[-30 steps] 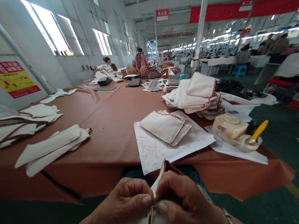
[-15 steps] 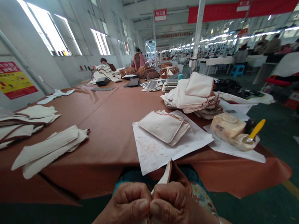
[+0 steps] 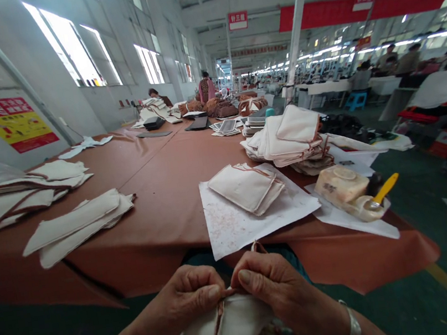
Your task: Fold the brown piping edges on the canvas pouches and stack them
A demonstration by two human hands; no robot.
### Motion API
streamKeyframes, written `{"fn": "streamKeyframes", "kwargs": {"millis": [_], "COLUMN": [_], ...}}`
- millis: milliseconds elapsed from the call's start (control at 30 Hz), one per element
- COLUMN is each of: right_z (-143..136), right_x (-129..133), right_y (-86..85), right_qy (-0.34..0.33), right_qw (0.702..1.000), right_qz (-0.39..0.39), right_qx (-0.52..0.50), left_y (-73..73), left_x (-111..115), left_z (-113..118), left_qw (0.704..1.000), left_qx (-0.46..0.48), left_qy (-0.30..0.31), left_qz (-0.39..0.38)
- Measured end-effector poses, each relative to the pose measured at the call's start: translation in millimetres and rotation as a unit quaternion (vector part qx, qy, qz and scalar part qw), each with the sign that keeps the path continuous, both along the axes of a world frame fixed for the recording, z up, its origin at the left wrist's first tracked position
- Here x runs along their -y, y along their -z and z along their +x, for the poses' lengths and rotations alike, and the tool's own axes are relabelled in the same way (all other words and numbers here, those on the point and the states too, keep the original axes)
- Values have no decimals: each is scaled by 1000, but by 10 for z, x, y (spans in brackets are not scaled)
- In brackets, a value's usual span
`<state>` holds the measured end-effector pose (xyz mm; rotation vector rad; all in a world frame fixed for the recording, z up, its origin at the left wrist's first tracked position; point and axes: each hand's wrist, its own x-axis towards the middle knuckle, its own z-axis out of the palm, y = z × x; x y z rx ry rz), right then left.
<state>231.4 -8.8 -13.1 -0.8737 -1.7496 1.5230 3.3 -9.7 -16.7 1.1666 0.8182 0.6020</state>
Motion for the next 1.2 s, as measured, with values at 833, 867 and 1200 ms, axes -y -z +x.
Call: {"fn": "streamKeyframes", "kwargs": {"millis": [833, 867, 1200], "right_z": [-85, -93, -140], "right_x": [84, 93, 104], "right_y": [20, 21, 4], "right_qy": [23, 21, 58], "right_qw": [866, 871, 835], "right_qz": [488, 480, 525], "right_qx": [104, 101, 153], "left_y": [6, 4, 35], "left_x": [84, 84, 85], "left_z": [9, 14, 54], "left_qw": [992, 992, 997], "left_qx": [80, 86, 49], "left_qy": [-37, -32, -11], "left_qz": [-90, -90, -56]}}
